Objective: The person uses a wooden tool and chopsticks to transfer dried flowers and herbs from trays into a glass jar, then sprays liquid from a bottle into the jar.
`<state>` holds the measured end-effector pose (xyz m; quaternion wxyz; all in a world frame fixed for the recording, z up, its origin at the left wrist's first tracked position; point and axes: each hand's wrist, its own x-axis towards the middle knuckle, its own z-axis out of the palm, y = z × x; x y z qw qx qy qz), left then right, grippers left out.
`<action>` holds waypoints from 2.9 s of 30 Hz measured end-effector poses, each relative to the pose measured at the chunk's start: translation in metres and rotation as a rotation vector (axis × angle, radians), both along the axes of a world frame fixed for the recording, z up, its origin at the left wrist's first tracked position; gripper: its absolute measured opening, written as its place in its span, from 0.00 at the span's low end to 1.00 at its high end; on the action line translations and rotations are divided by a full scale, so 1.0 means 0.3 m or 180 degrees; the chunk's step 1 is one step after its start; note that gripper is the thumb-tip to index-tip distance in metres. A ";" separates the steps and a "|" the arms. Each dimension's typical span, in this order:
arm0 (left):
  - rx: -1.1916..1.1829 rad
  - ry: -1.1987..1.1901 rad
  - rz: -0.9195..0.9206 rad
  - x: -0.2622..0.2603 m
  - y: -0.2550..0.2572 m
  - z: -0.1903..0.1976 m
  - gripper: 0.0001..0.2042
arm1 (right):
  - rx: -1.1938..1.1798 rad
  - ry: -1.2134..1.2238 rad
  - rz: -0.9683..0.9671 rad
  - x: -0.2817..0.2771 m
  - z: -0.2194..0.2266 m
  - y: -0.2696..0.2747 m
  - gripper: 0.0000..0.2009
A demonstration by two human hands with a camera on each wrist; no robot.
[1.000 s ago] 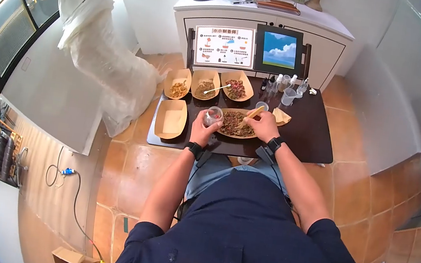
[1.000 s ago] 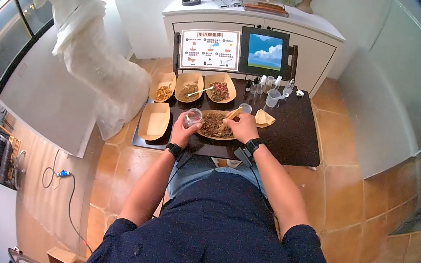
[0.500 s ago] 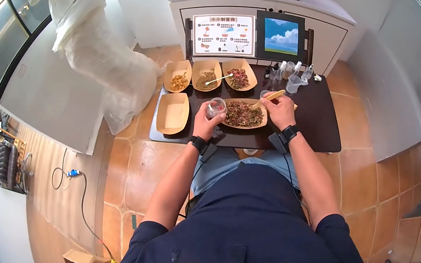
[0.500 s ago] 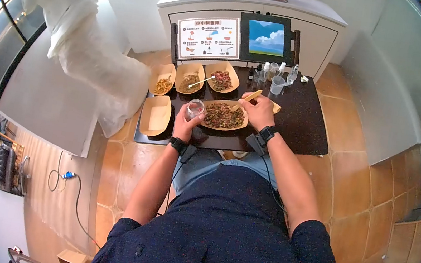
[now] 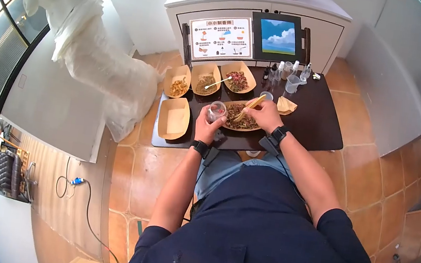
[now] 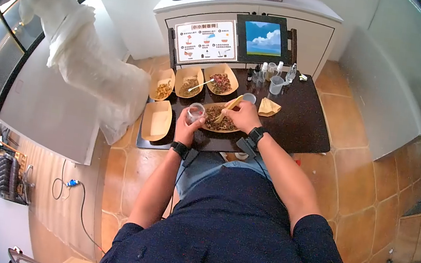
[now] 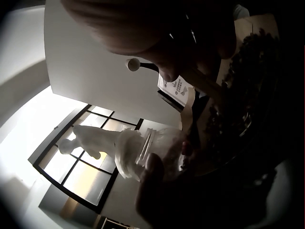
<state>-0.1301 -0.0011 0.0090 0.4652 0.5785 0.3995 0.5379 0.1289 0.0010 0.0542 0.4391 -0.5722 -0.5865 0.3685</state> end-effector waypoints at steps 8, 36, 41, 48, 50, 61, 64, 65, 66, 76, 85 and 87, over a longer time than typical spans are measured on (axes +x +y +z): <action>-0.0077 0.0066 0.0034 -0.003 0.011 -0.017 0.28 | 0.0236 -0.0570 -0.0022 0.082 0.101 -0.063 0.12; -0.0163 -0.0201 0.0008 0.007 0.003 0.000 0.33 | 0.0439 -0.0630 -0.0407 0.062 0.098 -0.038 0.12; -0.0051 -0.0005 0.0092 0.004 0.004 -0.001 0.33 | 0.0518 -0.0812 -0.0412 0.049 0.080 -0.037 0.12; -0.0204 0.0043 0.0044 0.004 -0.016 0.030 0.29 | 0.0489 -0.0347 -0.0445 0.065 0.062 -0.015 0.11; -0.0140 0.0067 0.0089 0.006 -0.018 0.036 0.31 | 0.0418 -0.0290 -0.0454 0.073 0.061 -0.006 0.11; -0.0012 0.0195 0.0193 0.004 -0.006 0.029 0.32 | 0.0424 -0.0612 -0.0279 0.044 0.066 -0.030 0.11; -0.0036 0.0185 0.0177 0.004 -0.007 0.026 0.32 | 0.0461 -0.0773 -0.0194 0.040 0.058 -0.031 0.12; -0.0027 0.0161 0.0171 0.005 -0.005 0.022 0.32 | 0.0370 -0.0746 -0.0234 0.041 0.061 -0.029 0.11; -0.0017 0.0138 0.0167 0.005 -0.003 0.018 0.32 | 0.0280 -0.0718 -0.0274 0.041 0.064 -0.027 0.11; -0.0017 0.0182 0.0201 0.001 0.010 -0.007 0.31 | 0.0567 -0.0234 -0.0200 0.056 0.114 -0.039 0.08; -0.0091 0.0111 0.0078 0.000 0.010 -0.011 0.29 | 0.0333 -0.0586 0.0405 0.034 0.142 -0.073 0.06; -0.0069 0.0091 0.0160 0.002 0.007 -0.005 0.32 | 0.0504 -0.0564 0.0442 0.037 0.124 -0.068 0.06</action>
